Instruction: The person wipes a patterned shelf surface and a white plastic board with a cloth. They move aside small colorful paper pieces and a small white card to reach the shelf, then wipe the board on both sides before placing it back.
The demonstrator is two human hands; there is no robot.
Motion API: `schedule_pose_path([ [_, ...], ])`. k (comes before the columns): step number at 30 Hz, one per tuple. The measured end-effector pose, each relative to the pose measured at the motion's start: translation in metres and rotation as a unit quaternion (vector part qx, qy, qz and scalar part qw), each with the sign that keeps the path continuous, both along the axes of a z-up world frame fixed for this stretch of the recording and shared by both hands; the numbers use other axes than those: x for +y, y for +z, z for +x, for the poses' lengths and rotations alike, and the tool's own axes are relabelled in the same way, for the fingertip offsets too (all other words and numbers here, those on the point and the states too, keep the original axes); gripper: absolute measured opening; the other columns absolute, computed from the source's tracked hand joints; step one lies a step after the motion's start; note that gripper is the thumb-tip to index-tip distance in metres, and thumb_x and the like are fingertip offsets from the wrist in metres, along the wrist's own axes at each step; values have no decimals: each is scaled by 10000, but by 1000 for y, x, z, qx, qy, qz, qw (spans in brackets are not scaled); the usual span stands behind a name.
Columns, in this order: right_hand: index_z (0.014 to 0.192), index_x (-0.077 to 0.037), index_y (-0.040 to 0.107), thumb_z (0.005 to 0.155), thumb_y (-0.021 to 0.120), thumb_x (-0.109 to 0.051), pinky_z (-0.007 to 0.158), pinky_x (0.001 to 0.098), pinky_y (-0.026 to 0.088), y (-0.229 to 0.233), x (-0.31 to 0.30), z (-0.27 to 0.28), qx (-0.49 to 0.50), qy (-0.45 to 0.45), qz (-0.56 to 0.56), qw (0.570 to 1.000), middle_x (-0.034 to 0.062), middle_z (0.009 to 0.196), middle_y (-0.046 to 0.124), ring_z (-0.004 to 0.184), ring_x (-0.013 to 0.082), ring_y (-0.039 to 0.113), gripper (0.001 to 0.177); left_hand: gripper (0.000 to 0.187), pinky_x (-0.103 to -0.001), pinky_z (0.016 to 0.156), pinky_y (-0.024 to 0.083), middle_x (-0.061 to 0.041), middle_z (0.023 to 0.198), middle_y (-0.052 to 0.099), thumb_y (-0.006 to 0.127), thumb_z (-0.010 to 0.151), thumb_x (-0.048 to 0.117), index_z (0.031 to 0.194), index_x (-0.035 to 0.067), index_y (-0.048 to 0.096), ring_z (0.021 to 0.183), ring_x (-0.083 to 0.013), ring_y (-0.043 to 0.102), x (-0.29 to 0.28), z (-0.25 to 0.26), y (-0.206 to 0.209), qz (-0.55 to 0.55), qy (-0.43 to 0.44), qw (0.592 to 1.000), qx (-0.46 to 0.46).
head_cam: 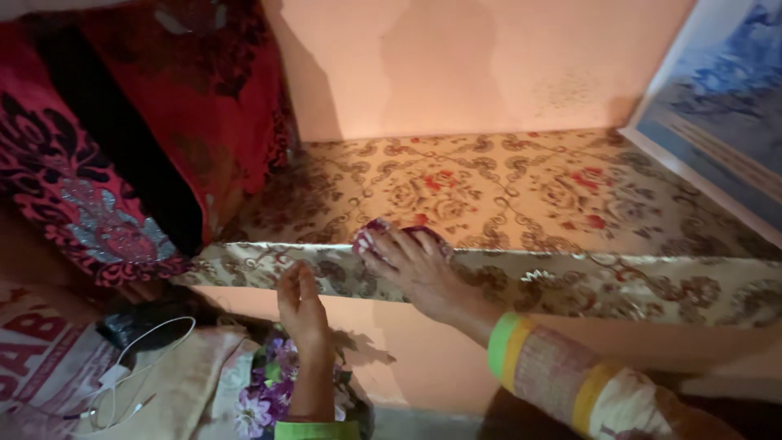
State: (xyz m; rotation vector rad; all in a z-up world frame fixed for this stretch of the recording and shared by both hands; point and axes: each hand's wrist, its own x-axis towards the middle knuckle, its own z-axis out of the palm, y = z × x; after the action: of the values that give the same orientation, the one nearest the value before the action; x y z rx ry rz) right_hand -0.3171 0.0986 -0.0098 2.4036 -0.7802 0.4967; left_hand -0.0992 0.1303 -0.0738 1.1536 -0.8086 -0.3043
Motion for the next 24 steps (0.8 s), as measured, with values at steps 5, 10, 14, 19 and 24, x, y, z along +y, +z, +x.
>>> schedule_pose_path([
  [5,1595,-110,324,920,506,-120,1112,532,305,8,-20,57,26,73,10,997,130,1687,250,1481,338,324,698,405,-332,840,469,-51,1239,641,576,1012,305,1345,78,616,1041,-173,564,-3,26,-8,70,4,991,112],
  [10,1566,-160,399,950,491,-218,1121,522,302,12,-38,115,23,114,-38,993,80,1685,264,1491,311,309,626,446,-338,888,502,-42,1278,654,549,1000,365,1347,91,604,1111,-168,599,-13,47,-12,88,56,986,129],
  [14,1554,-153,435,978,450,-330,1204,515,169,4,-50,150,43,82,-186,978,-2,1719,222,1563,258,217,603,465,-352,874,501,-46,1287,647,546,1002,391,1356,93,593,1147,-170,609,-21,64,-17,61,65,983,163],
  [19,1577,-187,444,960,466,-355,1277,515,25,2,-59,197,69,122,-213,967,-30,1724,159,1581,231,114,640,509,-332,920,470,-47,1307,619,539,995,429,1376,93,559,1182,-161,578,-17,90,-35,50,89,972,211],
  [24,1502,-91,480,858,524,-362,1189,515,73,-4,-64,242,306,128,-166,929,72,1670,200,1514,275,110,701,516,-304,956,470,-62,1308,634,554,1009,410,1387,61,574,1142,-179,585,-16,108,-64,-1,105,977,183],
])
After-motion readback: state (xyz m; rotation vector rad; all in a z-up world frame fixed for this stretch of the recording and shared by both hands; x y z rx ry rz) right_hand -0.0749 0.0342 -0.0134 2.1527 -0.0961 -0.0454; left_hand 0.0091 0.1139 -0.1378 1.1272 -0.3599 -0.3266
